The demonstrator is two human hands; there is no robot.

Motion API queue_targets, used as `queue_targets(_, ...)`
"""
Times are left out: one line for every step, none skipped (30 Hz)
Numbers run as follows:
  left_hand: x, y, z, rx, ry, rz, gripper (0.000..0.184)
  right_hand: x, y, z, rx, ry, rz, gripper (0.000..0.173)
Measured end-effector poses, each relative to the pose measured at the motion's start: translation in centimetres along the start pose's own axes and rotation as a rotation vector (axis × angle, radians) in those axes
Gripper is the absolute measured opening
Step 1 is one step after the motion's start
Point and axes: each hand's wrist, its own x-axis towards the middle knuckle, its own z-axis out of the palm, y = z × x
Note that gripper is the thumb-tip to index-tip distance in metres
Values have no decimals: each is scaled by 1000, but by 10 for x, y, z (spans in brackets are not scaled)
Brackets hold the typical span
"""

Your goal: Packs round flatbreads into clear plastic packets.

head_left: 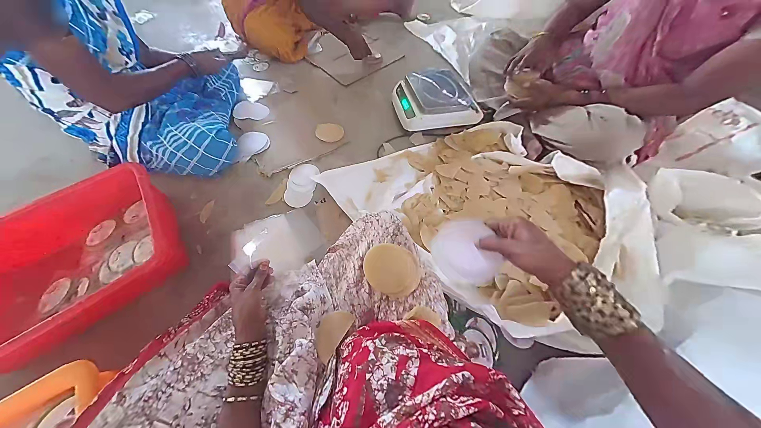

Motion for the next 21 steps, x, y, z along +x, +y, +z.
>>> queue_targets(-1,0,0,-3,-1,-1,9,17,-17,1,154,51,-6,5)
queue_targets(-1,1,-1,-10,-4,-3,9,34,-33,4,302,95,9,9)
queue_targets(-1,1,-2,-19,-1,-5,9,53,-45,10,421,126,25,11)
queue_targets(-1,1,-2,-23,-1,-3,10,72,-53,17,508,148,41,12)
queue_targets(-1,1,-2,-28,3,-2,10,92,-55,27,548,162,69,15)
queue_targets(-1,1,-3,-31,7,-3,10,111,-50,37,535,158,98,20)
queue_targets(0,-1,-5,-35,8,-3,10,131,-40,46,463,145,128,25)
queue_targets(1,-2,-5,-38,9,-4,10,148,-27,55,349,123,166,28)
queue_targets(1,-2,-5,-44,10,-7,11,162,-15,61,227,94,198,30)
queue_targets(2,-2,-5,-47,8,-8,11,172,-5,66,109,80,223,32)
queue_targets(2,-2,-4,-49,5,-8,11,176,2,69,8,69,239,33)
queue_targets(1,-1,-4,-44,-4,-7,11,176,6,70,-70,69,240,35)
queue_targets(1,0,-3,-38,-10,-5,11,172,6,69,-117,88,228,35)
queue_targets(1,1,-2,-33,-13,-3,11,168,6,67,-141,118,196,35)
queue_targets(2,1,-2,-32,-16,1,12,163,4,63,-143,145,160,36)
queue_targets(3,0,-2,-39,-22,1,12,156,1,59,-116,179,120,35)
queue_targets(3,0,-2,-50,-28,4,13,147,-4,56,-70,224,65,33)
queue_targets(4,0,-2,-59,-33,8,13,135,-9,55,-30,273,-20,29)
queue_targets(4,0,-2,-63,-37,10,14,121,-16,55,-18,318,-130,27)
queue_targets(4,0,-2,-61,-41,14,14,104,-23,56,-45,360,-245,27)
queue_targets(4,0,-2,-59,-42,19,13,85,-29,59,-99,407,-374,28)
